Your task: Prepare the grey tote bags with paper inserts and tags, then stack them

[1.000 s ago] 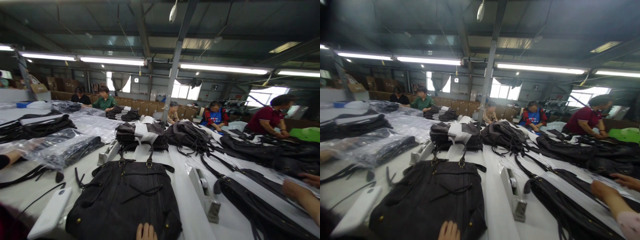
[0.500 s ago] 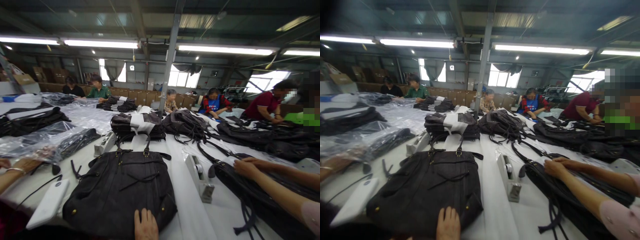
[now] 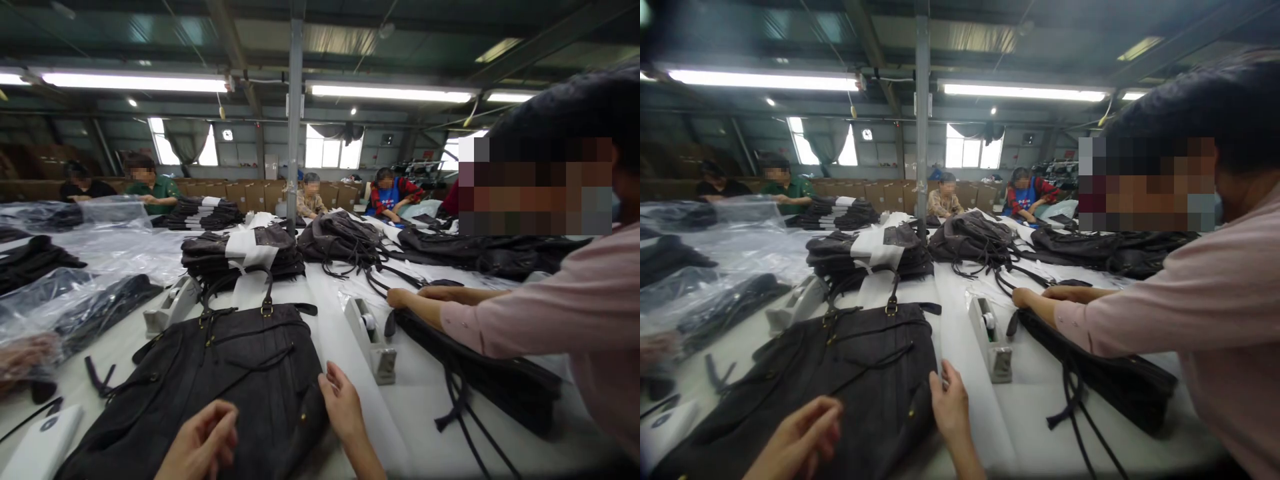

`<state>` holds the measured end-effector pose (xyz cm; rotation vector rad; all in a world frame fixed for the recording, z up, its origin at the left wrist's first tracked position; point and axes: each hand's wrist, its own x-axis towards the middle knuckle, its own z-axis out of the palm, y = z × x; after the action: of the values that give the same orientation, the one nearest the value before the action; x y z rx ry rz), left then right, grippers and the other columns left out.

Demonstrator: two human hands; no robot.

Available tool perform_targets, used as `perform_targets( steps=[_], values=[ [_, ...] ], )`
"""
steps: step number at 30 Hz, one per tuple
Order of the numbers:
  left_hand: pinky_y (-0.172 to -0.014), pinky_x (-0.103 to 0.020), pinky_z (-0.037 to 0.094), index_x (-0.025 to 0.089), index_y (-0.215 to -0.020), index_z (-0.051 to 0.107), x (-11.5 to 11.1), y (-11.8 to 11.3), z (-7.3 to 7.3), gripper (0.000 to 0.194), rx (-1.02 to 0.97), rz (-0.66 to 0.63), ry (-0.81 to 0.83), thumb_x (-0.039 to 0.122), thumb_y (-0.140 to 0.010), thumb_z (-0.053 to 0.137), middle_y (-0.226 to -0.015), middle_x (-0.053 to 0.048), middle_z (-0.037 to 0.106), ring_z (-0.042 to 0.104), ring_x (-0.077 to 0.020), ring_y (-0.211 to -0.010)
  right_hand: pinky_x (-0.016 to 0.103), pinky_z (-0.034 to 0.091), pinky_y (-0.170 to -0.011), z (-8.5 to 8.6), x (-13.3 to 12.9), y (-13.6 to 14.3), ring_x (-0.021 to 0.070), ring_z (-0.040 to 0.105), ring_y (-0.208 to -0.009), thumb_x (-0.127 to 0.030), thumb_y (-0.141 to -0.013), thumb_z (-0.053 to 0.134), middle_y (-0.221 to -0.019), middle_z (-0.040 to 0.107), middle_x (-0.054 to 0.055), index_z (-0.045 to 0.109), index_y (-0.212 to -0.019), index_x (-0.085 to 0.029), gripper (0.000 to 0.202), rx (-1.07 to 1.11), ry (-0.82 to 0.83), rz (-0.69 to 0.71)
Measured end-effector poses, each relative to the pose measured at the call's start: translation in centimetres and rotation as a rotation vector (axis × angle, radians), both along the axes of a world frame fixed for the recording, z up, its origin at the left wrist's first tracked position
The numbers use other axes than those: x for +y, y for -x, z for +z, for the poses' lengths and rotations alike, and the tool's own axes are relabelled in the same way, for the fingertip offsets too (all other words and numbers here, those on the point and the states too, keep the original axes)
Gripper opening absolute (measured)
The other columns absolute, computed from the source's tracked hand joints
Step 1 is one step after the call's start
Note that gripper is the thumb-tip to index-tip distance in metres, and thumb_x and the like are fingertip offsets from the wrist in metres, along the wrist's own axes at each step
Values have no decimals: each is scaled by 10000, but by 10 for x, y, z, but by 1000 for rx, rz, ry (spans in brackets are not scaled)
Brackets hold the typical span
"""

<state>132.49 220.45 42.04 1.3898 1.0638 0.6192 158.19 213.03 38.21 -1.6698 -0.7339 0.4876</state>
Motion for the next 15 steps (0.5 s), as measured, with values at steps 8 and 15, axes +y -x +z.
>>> perform_targets(
  steps=[8, 15],
  values=[
    [-621, -253, 491, 135, -997, 586, 34, -45, 2, 508, -15, -243, 22, 583, -758, 561, -851, -71, 647, 606, -166, -747, 387, 467, -983, -25, 0, 2, 268, 570, -1135, -552, -779, 556, -1250, 589, 158, 576, -1224, -108, 629, 103, -15, 131],
    [-1075, -412, 254, 288, -1295, 528, 23, 45, -2, 780, 562, -353, -477, 475, -579, 775, -1312, -95, 539, 434, -316, -1231, 402, 371, -1053, 13, -10, -10, 260, 478, -1209, -489, -761, 624, -1268, 543, 96, 637, -1150, -220, 473, -441, 126, 352]
  ],
)
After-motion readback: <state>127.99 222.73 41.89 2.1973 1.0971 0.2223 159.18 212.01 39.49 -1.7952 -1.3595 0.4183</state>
